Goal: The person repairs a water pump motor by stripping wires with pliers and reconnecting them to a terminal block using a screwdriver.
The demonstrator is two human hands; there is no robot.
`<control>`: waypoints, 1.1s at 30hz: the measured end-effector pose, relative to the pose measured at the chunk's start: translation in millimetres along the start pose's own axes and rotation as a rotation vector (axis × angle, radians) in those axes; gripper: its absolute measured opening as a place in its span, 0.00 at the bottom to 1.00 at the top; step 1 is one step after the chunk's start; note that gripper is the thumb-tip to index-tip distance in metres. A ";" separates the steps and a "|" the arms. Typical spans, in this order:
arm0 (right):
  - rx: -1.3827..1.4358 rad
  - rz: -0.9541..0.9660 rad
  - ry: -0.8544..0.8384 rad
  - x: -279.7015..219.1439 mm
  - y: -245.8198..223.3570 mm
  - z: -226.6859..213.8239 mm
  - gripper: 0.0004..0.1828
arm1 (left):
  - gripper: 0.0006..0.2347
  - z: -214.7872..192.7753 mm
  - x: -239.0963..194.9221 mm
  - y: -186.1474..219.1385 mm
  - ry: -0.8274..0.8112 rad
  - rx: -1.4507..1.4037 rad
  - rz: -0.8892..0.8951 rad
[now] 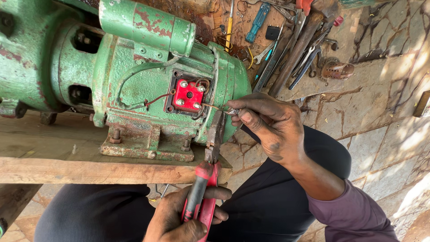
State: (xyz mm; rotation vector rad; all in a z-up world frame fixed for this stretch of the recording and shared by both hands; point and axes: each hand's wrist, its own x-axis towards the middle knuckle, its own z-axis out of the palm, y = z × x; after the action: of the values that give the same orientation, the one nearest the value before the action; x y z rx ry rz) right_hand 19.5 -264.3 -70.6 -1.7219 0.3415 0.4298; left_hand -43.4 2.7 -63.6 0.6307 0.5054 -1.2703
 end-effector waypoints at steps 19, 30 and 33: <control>-0.075 -0.090 -0.054 -3.9 -1.9 -3.2 0.13 | 0.36 -10.3 0.8 -20.7 -0.026 0.086 0.015; -0.167 -0.166 -0.044 -3.0 -3.5 -2.8 0.13 | 0.27 -11.0 4.3 -24.5 0.038 0.110 -0.126; -0.188 -0.192 -0.028 -4.7 -4.9 -0.2 0.13 | 0.25 -4.7 3.1 -20.6 0.179 0.252 -0.157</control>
State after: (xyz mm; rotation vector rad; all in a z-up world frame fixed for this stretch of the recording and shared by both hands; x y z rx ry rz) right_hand 17.6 -263.6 -64.1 -1.9096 0.1160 0.3543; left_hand -62.8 0.2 -72.2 0.9374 0.5548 -1.4464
